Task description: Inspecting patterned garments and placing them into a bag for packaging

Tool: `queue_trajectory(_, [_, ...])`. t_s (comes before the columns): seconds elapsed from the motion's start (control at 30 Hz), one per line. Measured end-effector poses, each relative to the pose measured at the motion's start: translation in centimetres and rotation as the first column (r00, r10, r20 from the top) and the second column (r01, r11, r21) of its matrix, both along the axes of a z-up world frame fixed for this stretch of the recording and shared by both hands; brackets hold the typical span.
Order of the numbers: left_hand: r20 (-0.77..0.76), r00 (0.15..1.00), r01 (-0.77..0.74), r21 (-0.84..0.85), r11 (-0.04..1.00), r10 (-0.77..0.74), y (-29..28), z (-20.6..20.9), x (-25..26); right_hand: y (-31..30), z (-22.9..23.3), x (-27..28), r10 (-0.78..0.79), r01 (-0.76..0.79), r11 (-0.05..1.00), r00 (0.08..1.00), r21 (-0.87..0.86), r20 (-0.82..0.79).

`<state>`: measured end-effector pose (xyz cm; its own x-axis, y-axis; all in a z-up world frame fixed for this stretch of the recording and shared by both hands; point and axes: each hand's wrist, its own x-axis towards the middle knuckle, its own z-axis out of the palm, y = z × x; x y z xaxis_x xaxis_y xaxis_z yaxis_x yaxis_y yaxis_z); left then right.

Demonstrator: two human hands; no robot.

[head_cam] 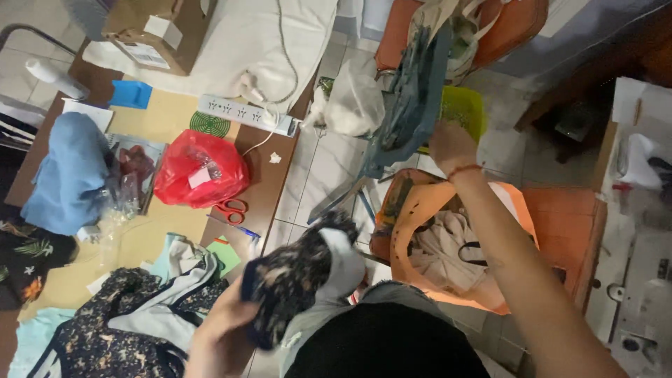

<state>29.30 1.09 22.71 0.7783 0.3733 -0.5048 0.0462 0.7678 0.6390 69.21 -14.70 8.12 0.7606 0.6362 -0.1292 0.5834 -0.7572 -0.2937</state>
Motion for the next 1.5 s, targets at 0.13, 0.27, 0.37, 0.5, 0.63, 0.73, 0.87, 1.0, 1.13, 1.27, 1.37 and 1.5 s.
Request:
queue_trajectory(0.13, [-0.021, 0.996, 0.089, 0.075, 0.993, -0.088, -0.4, -3.3, 4.4, 1.2, -0.2, 0.9, -0.098, 0.102, 0.990, 0.994, -0.095, 0.044])
queue_trajectory(0.27, [-0.282, 0.936, 0.325, 0.454, 0.829, -0.213, -0.6, -3.2, 7.1, 1.2, -0.8, 1.1, -0.157, 0.168, 0.983, 0.977, 0.069, -0.144])
queue_trajectory(0.37, [-0.230, 0.942, 0.334, 0.533, 0.777, -0.246, -0.7, -5.9, 9.3, 1.0, -1.0, 0.3, -0.201, 0.305, 0.911, 0.916, 0.277, -0.348])
queue_trajectory(0.5, [-0.237, 0.937, 0.344, 0.497, 0.797, -0.256, -1.2, -8.4, 11.6, 0.8, -1.9, -3.6, -0.156, 0.444, 0.767, 0.829, 0.463, -0.537])
queue_trajectory(0.63, [-0.259, 0.906, 0.423, 0.534, 0.732, -0.335, -1.5, -9.1, 12.8, 1.6, -4.0, -7.8, -0.075, 0.733, 0.469, 0.588, 0.492, -0.805])
queue_trajectory(0.73, [-0.285, 0.886, 0.462, 0.509, 0.726, -0.364, -0.8, -8.7, 13.6, 3.4, 1.0, -9.0, 0.125, 0.853, 0.299, 0.409, 0.427, -0.904])
queue_trajectory(0.87, [-0.289, 0.876, 0.481, 0.440, 0.758, -0.387, 0.0, -8.8, 13.7, 3.6, 4.1, -9.6, 0.276, 0.910, 0.264, 0.246, 0.319, -0.929])
queue_trajectory(1.0, [-0.297, 0.858, 0.506, 0.354, 0.786, -0.418, 0.3, -7.3, 14.3, 3.1, 2.5, -9.1, 0.215, 0.872, 0.369, 0.256, 0.321, -0.942])
queue_trajectory(1.13, [-0.296, 0.849, 0.528, 0.410, 0.744, -0.439, 0.6, -8.1, 14.7, 2.4, -1.0, -8.8, 0.367, 0.899, 0.312, 0.185, 0.307, -0.912])
queue_trajectory(1.27, [-0.293, 0.840, 0.543, 0.412, 0.732, -0.457, 0.6, -9.1, 14.7, 0.8, -2.0, -9.0, 0.301, 0.909, 0.315, 0.179, 0.275, -0.937])
queue_trajectory(1.37, [-0.322, 0.834, 0.550, 0.427, 0.717, -0.448, 0.9, -7.8, 14.5, -0.8, -2.1, -4.2, -0.199, 0.623, 0.611, 0.717, 0.487, -0.668])
queue_trajectory(1.5, [-0.291, 0.838, 0.545, 0.418, 0.727, -0.461, 0.6, -8.2, 14.8, -2.8, -2.4, 2.9, -0.235, 0.218, 0.972, 0.858, 0.092, 0.456])
